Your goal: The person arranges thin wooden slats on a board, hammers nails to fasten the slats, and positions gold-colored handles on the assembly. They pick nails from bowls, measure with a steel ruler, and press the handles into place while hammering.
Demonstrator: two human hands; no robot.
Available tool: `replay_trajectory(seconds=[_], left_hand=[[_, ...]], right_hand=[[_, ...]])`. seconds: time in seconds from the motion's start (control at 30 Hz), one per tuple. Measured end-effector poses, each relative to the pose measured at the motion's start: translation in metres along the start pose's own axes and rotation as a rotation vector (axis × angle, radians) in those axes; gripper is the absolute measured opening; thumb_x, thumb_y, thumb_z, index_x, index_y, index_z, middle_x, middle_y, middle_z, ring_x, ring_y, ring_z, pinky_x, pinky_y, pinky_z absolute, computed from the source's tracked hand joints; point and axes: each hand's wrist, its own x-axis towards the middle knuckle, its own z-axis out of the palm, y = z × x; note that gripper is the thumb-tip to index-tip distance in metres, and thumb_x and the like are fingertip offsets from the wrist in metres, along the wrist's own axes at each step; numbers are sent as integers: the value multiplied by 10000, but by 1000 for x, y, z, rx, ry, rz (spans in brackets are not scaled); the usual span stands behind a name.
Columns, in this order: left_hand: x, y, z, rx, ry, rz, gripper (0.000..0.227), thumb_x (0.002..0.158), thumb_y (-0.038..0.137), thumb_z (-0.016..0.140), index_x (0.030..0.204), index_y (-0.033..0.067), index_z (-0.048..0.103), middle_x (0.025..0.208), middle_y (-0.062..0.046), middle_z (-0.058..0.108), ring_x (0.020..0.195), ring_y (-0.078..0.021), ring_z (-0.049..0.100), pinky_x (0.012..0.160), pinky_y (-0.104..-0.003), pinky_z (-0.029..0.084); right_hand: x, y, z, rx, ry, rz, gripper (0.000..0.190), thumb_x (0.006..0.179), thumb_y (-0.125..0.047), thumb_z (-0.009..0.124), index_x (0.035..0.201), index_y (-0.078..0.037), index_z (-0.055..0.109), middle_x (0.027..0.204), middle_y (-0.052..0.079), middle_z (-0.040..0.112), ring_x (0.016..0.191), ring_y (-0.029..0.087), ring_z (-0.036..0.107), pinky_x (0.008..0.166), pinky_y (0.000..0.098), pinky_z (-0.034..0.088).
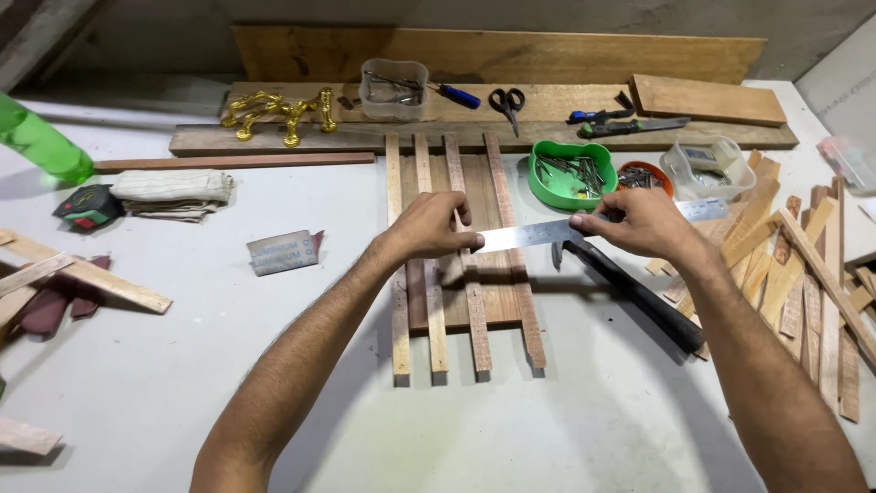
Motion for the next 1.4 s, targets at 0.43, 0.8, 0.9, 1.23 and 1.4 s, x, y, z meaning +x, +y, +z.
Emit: replay_trajectory(seconds=[0.43,0.8,0.9,1.23,1.4], left_hand=[[-161,-49,-85,197,339,-127,355,849,425,818,965,102,726,988,-89,677,1019,-245,593,884,-440,526],[-303,-125,-101,197,556,-185,306,859,342,818,1014,92,735,925,-82,711,969,-295,643,859,-446,532],[-315,-128,-96,97,468,-289,429,818,354,820,1159,132,681,944,-67,686,938,-261,671,846,-432,545],[-311,-156,-61,190,284,-417,361,907,303,747,1226,165,651,1067,-52,616,1066,-220,618,933,-415,538],[-298,-146,-81,232,361,-374,418,872,312,776,1216,117,641,1083,-70,624,1099,-244,600,954,-427,529]], right_hand=[[24,-211,22,4,-63,-531,420,809,-487,801,1016,-122,794,757,67,750,654,194,711,599,371,557],[56,-379,109,67,-282,-881,509,769,-338,876,1189,-121,683,855,67,732,782,197,715,708,379,587],[65,-395,145,55,-344,-949,474,747,-355,889,1083,-91,685,934,62,703,817,198,708,721,366,611],[73,-363,187,51,-341,-937,337,816,-338,820,1005,-89,694,1121,117,629,964,238,667,805,378,619],[82,-344,164,105,-295,-865,320,843,-369,787,1027,-114,729,1151,105,670,1033,234,696,869,412,614]])
